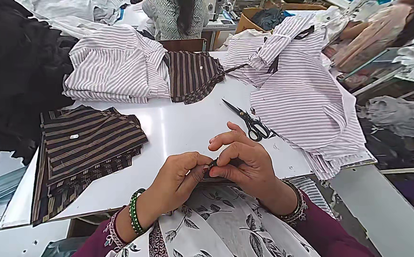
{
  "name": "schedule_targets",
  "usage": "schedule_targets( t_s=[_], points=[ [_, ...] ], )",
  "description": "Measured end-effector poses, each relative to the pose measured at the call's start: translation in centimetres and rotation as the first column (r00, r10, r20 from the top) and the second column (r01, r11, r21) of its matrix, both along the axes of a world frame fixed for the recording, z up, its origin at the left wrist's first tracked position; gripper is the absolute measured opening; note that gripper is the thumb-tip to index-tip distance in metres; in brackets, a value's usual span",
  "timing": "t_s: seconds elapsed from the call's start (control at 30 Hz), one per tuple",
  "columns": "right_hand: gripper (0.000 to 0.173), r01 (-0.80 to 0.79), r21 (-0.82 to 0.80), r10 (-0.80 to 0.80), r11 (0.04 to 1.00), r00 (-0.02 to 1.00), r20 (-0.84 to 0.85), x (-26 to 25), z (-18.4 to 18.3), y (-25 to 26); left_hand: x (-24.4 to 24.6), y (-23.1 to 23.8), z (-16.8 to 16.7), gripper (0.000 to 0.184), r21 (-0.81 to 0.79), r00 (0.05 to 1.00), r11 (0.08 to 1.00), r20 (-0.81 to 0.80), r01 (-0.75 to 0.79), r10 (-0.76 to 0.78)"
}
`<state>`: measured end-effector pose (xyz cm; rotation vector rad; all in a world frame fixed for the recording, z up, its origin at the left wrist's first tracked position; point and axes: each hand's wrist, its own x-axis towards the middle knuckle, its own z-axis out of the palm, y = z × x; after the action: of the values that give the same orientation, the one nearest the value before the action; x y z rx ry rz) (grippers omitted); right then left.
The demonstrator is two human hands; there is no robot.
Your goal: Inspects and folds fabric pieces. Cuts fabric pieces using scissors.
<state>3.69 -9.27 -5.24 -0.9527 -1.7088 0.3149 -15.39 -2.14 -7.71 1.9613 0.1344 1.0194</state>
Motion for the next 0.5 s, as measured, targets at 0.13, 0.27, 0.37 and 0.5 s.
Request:
schedule_targets(
  t_s=[0.13,0.27,0.37,0.5],
  points=[
    [0.025,-0.006,-0.018,0.006,1.0,1.0,-0.017,-0.04,-0.03,0.01,0.01,-0.04,0.18,0.026,0.028,1.0,1.0,-0.006,-0.008,0.008],
    [0.031,0.017,-0.07,-0.019,0.997,1.0,-0.025,0.02,-0.23,0.13,-0.2,0.1,0.29,0.027,0.071,1.0,0.998,-0.028,-0.003,0.005],
    [0.029,0.026,-0.09,-0.025,0.996,1.0,0.01,0.09,0.0,0.14,-0.21,0.1,0.28,0.027,0.077,0.999,0.997,-0.04,-0.019,0.022],
    [0.022,0.07,0.15,-0.088,0.986,0.989,0.121,0.16,-0.48,0.34,-0.26,0.06,0.07,0.027,-0.247,0.997,0.967,-0.009,0.069,-0.074]
  ],
)
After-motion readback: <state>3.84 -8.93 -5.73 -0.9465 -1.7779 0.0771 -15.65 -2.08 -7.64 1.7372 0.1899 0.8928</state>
